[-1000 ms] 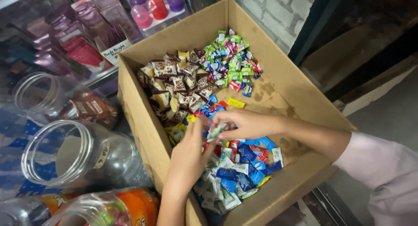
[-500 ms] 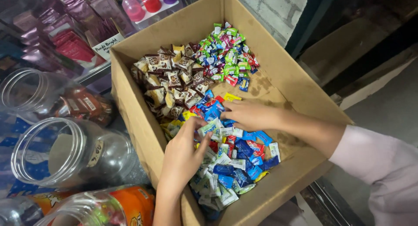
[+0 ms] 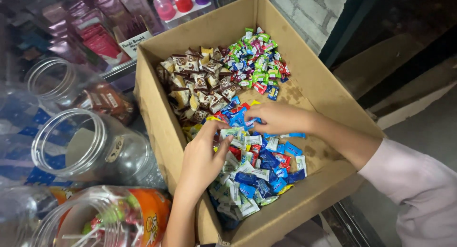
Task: Sort various types of lollipops and candies from a large cardboard box into multiple plastic jars.
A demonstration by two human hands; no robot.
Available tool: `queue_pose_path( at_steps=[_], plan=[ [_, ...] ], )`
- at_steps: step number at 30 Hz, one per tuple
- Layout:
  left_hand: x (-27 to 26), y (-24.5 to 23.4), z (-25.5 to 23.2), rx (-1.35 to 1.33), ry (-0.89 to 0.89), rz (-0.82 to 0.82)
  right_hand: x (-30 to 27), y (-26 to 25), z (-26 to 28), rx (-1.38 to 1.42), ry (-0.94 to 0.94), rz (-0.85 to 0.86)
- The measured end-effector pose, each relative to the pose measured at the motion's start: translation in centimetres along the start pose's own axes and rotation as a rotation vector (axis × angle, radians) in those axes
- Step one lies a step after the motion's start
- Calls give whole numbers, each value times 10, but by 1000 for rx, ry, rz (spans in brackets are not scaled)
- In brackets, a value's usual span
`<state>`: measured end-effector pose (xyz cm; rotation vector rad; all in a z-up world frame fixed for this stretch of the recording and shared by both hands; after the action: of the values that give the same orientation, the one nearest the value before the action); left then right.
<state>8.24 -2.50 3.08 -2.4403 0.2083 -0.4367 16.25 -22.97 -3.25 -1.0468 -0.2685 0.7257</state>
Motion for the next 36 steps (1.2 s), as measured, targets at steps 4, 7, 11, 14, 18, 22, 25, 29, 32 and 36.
queue_pose_path(
  at_steps=[4, 7, 11, 14, 18, 22, 25, 29, 32, 36],
  plan=[
    [-10, -9, -19, -14, 75, -21, 2, 4, -7, 21, -100, -78],
    [-33, -26, -45, -80, 152, -58, 0, 7, -7, 20, -193, -144],
    [-77, -55, -74, -35, 326, -125, -3, 1, 8, 49, -234, -186],
    [-107, -72, -75, 63, 271, -163, -10, -10, 27, 26, -189, -208],
    [-134, -102, -51, 226, 194, -271, -12, -7, 29, 6, -182, -170],
    [-167, -133, -24, 216, 15, -523, -9, 3, 18, -50, -182, -136],
    [-187, -140, -4, 245, 7, -679, -5, 9, 12, -97, -220, -161],
    [-196, -137, 6, 405, -17, -762, -6, -11, 40, -151, -353, -356],
    [-201, -129, 25, 432, -25, -788, 2, -28, 78, -157, -340, -349],
    [-211, -120, 38, 488, -3, -802, 49, -28, 143, -221, -474, -351]
  ],
)
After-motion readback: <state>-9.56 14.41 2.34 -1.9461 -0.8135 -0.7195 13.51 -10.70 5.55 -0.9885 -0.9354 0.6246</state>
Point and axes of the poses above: each hand's wrist, its own x-axis towards the middle knuckle, its own y-axis out of the palm, z = x × y, the point moved 4 cm from there along x, towards the middle knuckle, and after that the axes turned 5 degrees about y, right-handed, at the moved point
